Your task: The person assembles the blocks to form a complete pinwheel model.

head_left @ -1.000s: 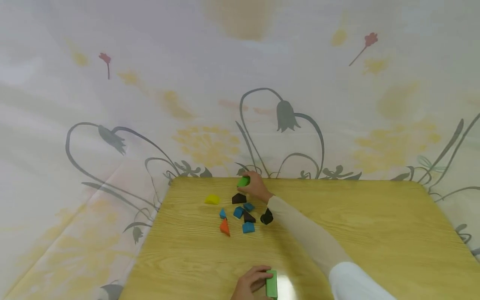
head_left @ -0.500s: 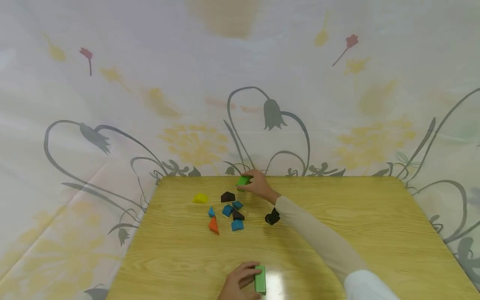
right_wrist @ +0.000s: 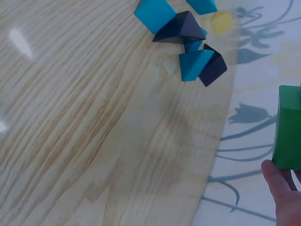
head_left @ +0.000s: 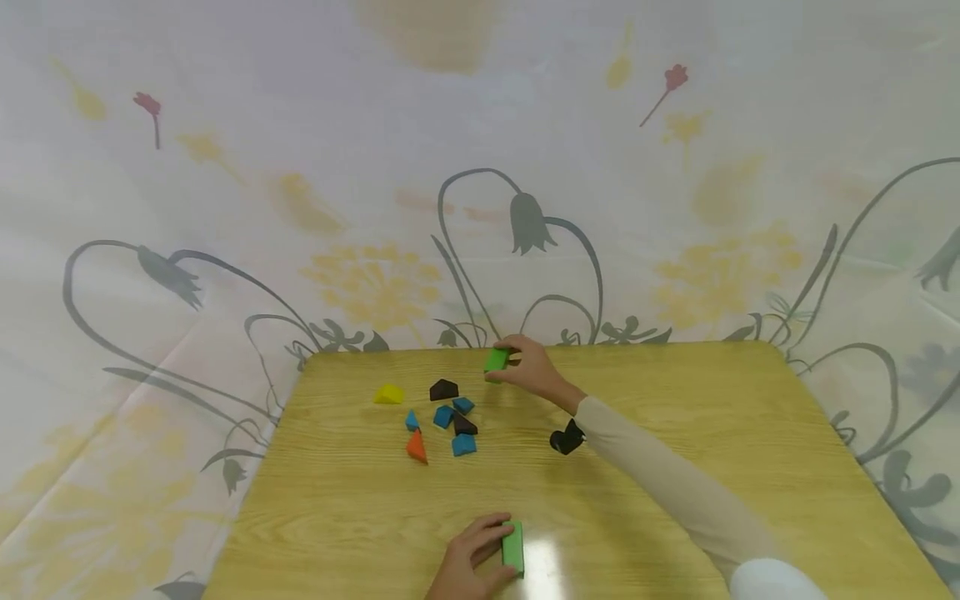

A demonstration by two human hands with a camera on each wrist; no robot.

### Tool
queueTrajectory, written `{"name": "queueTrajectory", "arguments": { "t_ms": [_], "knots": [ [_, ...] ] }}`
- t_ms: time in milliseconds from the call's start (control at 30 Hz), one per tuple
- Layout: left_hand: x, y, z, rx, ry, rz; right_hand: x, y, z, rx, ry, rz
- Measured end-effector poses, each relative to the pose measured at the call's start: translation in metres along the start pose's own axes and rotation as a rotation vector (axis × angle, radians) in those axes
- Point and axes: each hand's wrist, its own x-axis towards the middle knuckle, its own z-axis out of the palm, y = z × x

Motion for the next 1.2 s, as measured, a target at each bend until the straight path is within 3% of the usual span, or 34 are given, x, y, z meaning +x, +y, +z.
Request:
{"name": "queueTrajectory", "arguments": {
  "t_ms": [333,567,700,867,1000,1200],
  "knots": [
    [0.008,0.003,0.008,-0.007,0.014,-0.048,-0.027,-0.005,-0.031,0.055,0.012,0.017],
    [0.008,0.0,0.01,0.022,0.028,0.008,-0.047,-0.006,-0.045,0.101,0.033,0.028],
    [0.008,-0.002,0.012,0.015,0.035,-0.011,-0.059,-0.008,-0.051,0.122,0.035,0.022],
    [0.007,-0.003,0.013,0.013,0.042,-0.049,-0.076,-0.026,-0.057,0.15,0.026,0.011],
    [0.009,-0.003,0.013,0.025,0.043,-0.039,-0.091,-0.047,-0.061,0.152,0.013,0.014],
    [0.008,-0.003,0.013,0.017,0.07,-0.054,-0.106,-0.061,-0.055,0.166,-0.003,0.011]
  ]
}}
